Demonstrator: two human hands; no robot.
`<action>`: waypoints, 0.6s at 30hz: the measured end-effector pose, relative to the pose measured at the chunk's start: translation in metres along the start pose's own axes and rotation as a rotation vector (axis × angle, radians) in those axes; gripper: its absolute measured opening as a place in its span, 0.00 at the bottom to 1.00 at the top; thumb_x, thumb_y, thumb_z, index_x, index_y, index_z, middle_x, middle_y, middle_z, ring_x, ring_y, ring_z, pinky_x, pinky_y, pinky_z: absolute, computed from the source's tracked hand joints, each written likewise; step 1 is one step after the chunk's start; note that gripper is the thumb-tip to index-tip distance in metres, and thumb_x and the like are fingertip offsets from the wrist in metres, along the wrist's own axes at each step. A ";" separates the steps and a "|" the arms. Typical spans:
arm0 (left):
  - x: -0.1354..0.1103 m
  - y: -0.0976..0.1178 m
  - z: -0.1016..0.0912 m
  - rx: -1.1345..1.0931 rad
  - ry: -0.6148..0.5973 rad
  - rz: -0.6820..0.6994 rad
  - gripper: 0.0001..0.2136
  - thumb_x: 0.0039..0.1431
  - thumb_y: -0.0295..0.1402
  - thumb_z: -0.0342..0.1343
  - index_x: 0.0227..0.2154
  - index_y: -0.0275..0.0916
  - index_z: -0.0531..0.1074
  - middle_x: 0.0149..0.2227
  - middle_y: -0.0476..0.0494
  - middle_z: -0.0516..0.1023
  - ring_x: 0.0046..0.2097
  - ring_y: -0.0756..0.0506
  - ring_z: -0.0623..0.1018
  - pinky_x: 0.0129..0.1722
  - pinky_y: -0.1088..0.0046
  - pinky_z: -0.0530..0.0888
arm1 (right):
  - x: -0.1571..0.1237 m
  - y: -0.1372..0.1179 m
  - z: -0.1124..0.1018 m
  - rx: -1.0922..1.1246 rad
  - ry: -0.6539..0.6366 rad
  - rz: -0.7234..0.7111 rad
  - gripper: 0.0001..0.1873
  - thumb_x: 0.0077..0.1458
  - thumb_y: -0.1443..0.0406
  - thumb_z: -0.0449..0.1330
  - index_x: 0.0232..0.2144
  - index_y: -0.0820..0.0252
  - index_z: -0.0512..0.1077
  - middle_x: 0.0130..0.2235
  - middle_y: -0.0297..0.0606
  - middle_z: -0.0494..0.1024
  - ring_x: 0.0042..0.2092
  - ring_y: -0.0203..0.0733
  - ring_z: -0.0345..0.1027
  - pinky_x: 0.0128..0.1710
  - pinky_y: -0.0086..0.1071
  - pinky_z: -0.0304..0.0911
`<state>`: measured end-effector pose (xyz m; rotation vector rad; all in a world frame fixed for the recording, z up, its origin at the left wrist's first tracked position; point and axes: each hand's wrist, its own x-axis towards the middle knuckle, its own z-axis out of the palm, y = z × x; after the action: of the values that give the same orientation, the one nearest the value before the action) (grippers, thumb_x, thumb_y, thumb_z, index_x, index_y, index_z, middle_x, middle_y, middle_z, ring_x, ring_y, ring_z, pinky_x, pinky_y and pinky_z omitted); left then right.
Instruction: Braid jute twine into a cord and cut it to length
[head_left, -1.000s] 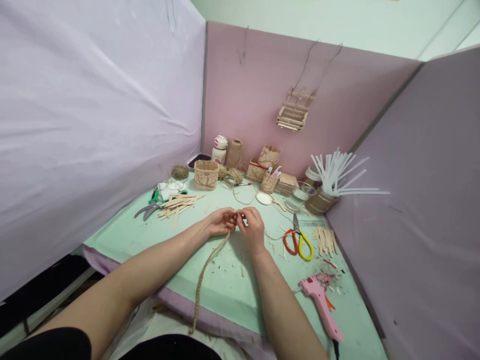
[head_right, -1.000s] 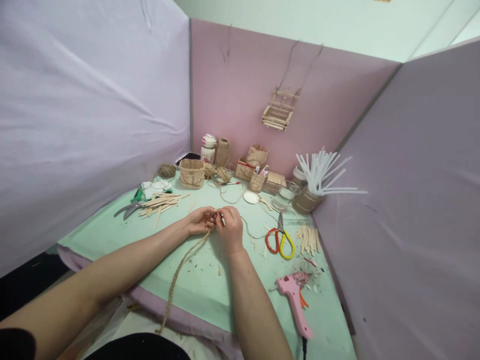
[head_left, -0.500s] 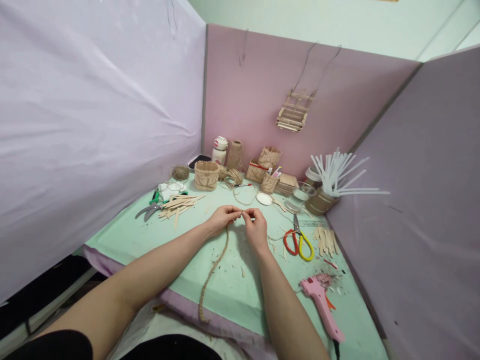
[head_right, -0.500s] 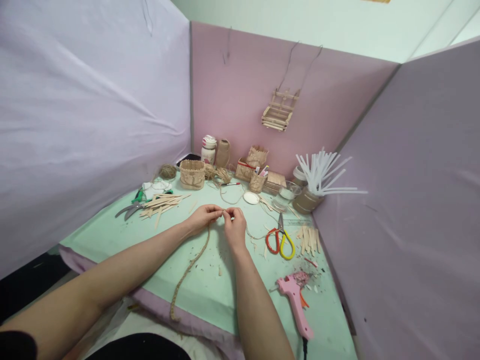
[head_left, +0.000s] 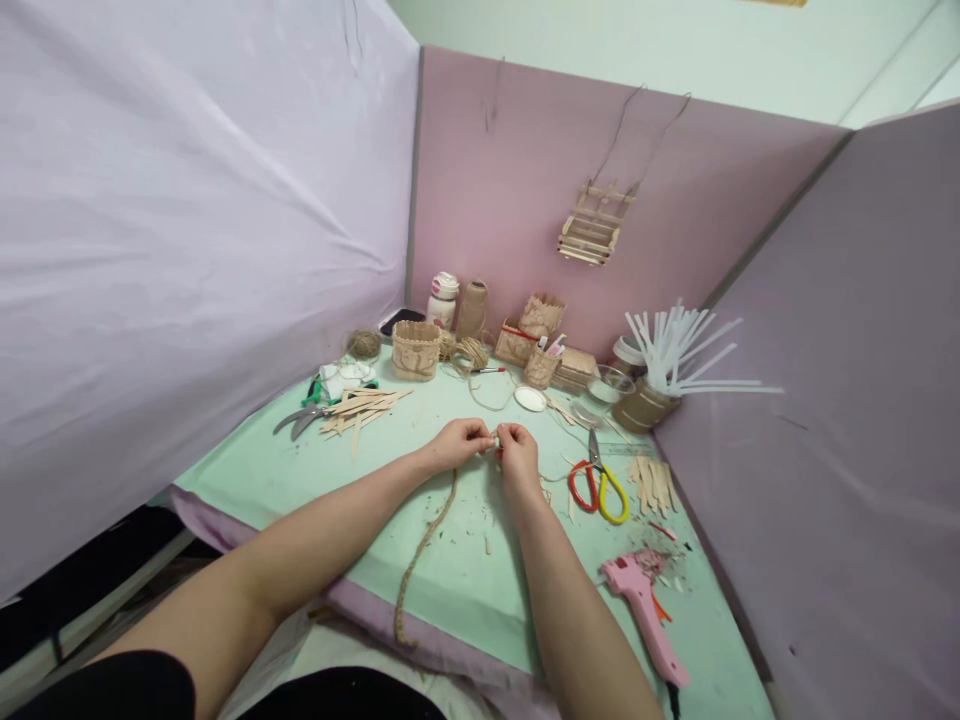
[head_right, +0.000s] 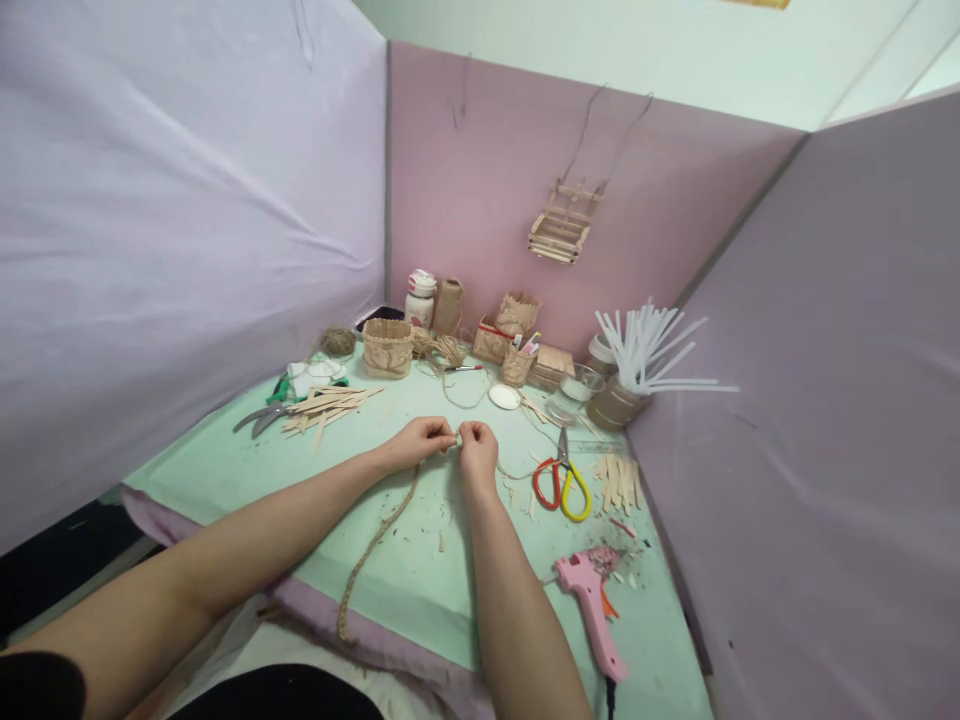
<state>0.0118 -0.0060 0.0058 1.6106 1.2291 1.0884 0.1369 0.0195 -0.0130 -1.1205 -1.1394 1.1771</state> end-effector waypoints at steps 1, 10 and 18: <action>-0.001 0.000 0.001 0.002 -0.013 0.002 0.09 0.48 0.36 0.54 0.22 0.35 0.67 0.22 0.51 0.68 0.26 0.52 0.65 0.29 0.76 0.62 | 0.001 0.001 0.000 0.010 0.014 0.023 0.10 0.42 0.58 0.58 0.22 0.60 0.65 0.20 0.28 0.65 0.22 0.32 0.55 0.23 0.28 0.53; -0.002 0.000 0.006 -0.012 -0.036 0.014 0.10 0.48 0.37 0.54 0.20 0.34 0.66 0.20 0.52 0.66 0.25 0.53 0.64 0.27 0.77 0.61 | 0.010 0.008 0.004 -0.071 0.157 0.005 0.08 0.44 0.60 0.55 0.22 0.59 0.63 0.21 0.28 0.65 0.23 0.34 0.56 0.25 0.29 0.54; -0.001 -0.008 0.003 -0.146 0.074 -0.046 0.12 0.49 0.38 0.56 0.31 0.32 0.74 0.26 0.46 0.74 0.26 0.53 0.67 0.27 0.76 0.63 | 0.009 -0.012 -0.007 -0.100 0.046 -0.200 0.13 0.46 0.56 0.57 0.26 0.60 0.65 0.25 0.31 0.67 0.28 0.35 0.59 0.30 0.30 0.56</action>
<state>0.0127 -0.0057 -0.0027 1.4365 1.2000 1.1900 0.1454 0.0273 -0.0013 -1.0760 -1.2544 0.9443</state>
